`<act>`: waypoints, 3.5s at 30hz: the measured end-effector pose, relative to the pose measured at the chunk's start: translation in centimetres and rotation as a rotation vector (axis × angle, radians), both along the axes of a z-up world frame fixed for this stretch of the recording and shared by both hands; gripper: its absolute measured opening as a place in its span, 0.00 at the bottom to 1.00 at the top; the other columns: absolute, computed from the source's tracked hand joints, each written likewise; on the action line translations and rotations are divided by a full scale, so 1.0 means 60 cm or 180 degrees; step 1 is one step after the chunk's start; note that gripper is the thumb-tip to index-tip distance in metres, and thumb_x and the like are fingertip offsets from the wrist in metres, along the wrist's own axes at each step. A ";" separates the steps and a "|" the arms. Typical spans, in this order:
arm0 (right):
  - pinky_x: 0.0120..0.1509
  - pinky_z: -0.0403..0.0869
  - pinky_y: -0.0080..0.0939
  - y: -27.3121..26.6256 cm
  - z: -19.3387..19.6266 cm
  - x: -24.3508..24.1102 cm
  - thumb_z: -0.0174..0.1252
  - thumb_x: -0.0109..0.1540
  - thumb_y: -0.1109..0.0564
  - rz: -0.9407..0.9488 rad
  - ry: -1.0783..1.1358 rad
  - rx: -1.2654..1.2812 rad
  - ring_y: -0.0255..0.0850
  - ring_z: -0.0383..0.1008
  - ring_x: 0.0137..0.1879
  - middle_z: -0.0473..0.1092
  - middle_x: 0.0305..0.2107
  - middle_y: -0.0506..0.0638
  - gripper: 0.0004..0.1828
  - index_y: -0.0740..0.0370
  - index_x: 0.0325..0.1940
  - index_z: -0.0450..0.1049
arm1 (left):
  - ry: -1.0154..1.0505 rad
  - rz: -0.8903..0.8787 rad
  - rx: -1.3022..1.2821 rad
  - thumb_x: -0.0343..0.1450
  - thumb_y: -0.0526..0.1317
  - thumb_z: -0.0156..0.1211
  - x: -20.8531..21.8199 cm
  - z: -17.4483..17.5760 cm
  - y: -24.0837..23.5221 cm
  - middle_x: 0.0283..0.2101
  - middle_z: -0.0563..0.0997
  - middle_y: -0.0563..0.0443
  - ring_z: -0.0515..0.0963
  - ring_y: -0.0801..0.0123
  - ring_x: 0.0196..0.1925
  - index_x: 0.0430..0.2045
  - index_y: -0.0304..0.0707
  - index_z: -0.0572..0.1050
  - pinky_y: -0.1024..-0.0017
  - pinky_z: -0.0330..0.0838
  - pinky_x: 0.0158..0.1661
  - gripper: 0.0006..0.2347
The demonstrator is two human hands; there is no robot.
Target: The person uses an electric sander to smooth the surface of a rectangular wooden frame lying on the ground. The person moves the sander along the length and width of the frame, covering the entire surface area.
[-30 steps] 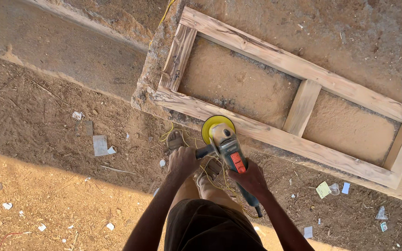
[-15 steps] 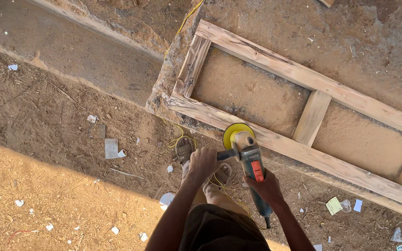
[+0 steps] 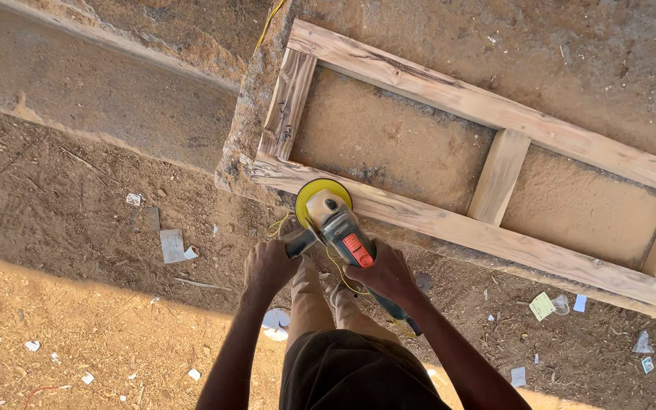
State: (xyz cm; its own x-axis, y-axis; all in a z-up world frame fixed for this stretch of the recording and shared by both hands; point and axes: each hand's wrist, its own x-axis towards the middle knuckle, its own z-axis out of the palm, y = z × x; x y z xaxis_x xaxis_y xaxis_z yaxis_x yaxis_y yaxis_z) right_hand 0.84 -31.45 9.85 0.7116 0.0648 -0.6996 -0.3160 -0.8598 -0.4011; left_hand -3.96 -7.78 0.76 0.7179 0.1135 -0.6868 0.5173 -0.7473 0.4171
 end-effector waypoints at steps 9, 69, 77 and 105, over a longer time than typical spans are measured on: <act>0.46 0.79 0.49 -0.226 -0.001 -0.117 0.70 0.48 0.40 -0.1044 0.0214 -0.0286 0.47 0.83 0.37 0.81 0.31 0.55 0.29 0.60 0.45 0.79 | -0.0694 -0.0986 -0.0422 0.67 0.49 0.68 0.011 0.003 -0.220 0.36 0.81 0.40 0.83 0.49 0.41 0.35 0.35 0.80 0.49 0.75 0.44 0.15; 0.51 0.76 0.51 0.051 -0.049 0.035 0.71 0.47 0.41 0.0240 0.0009 0.0335 0.51 0.81 0.44 0.79 0.37 0.57 0.33 0.60 0.50 0.75 | -0.0693 0.1424 -0.0639 0.63 0.58 0.71 -0.008 0.046 0.063 0.12 0.73 0.51 0.71 0.71 0.14 0.19 0.34 0.82 0.65 0.66 0.21 0.21; 0.51 0.76 0.52 0.126 -0.046 0.130 0.72 0.47 0.40 0.0274 0.0196 0.0002 0.52 0.80 0.44 0.77 0.37 0.59 0.34 0.61 0.48 0.74 | -0.0592 0.1417 -0.0692 0.62 0.61 0.70 0.090 0.070 0.138 0.11 0.73 0.45 0.74 0.63 0.15 0.16 0.33 0.80 0.60 0.68 0.24 0.24; 0.45 0.76 0.52 0.128 -0.066 0.163 0.70 0.47 0.38 0.0435 0.0519 -0.0134 0.49 0.80 0.36 0.78 0.30 0.58 0.29 0.64 0.39 0.78 | -0.0703 0.1445 -0.0745 0.63 0.57 0.70 0.126 0.081 0.155 0.11 0.73 0.45 0.74 0.65 0.14 0.17 0.34 0.82 0.63 0.68 0.23 0.21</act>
